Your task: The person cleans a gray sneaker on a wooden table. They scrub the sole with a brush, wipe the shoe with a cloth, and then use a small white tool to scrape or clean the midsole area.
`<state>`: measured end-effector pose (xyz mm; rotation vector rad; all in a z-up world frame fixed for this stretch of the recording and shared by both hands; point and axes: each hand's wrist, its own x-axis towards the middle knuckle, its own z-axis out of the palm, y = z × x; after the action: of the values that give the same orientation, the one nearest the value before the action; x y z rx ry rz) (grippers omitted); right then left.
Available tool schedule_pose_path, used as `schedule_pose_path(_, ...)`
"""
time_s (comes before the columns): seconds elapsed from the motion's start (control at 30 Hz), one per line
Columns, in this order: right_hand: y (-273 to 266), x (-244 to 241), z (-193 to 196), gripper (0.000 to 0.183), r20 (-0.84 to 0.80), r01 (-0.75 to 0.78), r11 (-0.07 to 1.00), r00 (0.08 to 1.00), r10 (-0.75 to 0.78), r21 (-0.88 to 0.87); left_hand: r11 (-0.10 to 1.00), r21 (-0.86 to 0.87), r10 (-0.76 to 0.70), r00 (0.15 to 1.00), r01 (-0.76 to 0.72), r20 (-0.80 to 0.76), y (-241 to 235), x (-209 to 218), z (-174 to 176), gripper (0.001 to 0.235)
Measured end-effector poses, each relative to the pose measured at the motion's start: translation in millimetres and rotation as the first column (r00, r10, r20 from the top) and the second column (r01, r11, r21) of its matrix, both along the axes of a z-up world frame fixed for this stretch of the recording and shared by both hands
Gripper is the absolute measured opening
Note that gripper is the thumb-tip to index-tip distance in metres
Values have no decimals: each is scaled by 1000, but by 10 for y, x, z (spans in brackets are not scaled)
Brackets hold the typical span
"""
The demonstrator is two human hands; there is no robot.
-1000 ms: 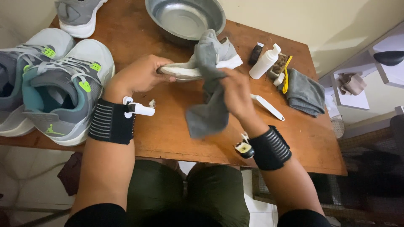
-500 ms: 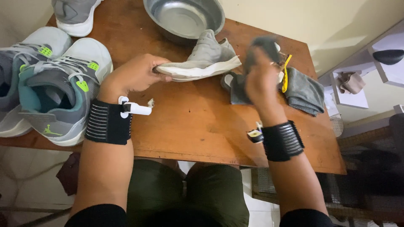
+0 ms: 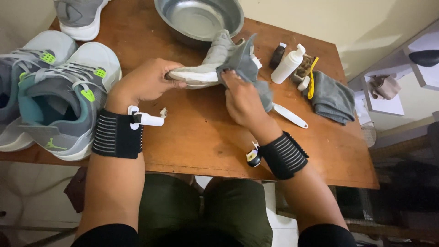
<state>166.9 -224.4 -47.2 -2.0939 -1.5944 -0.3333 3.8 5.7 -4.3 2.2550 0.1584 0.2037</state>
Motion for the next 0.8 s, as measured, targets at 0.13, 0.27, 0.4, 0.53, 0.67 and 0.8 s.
schedule_pose_path(0.13,-66,77,-10,48,-270,35,999,963,-25,32,1000,-26,-16,1000,16,11,2,16,-44,28)
schedule_pose_path(0.27,-253,208,117,41,-539,215,954,839,-70,210,1000,-18,2,1000,-1,5,7,26,-23,24)
schedule_pose_path(0.4,-620,427,438,33,-451,563,698,813,-370,442,1000,-9,16,999,-16,38,-3,38,-62,24)
schedule_pose_path(0.53,-930,487,916,38,-703,513,583,696,148,630,998,59,24,994,-18,-105,-45,33,97,25)
schedule_pose_path(0.67,-1481,723,1033,14,-698,636,449,716,-38,628,998,59,9,998,-6,-57,-23,39,44,22)
schedule_pose_path(0.8,-2644,2494,177,18,202,431,851,843,-498,300,999,46,26,998,-23,-52,-71,22,113,25)
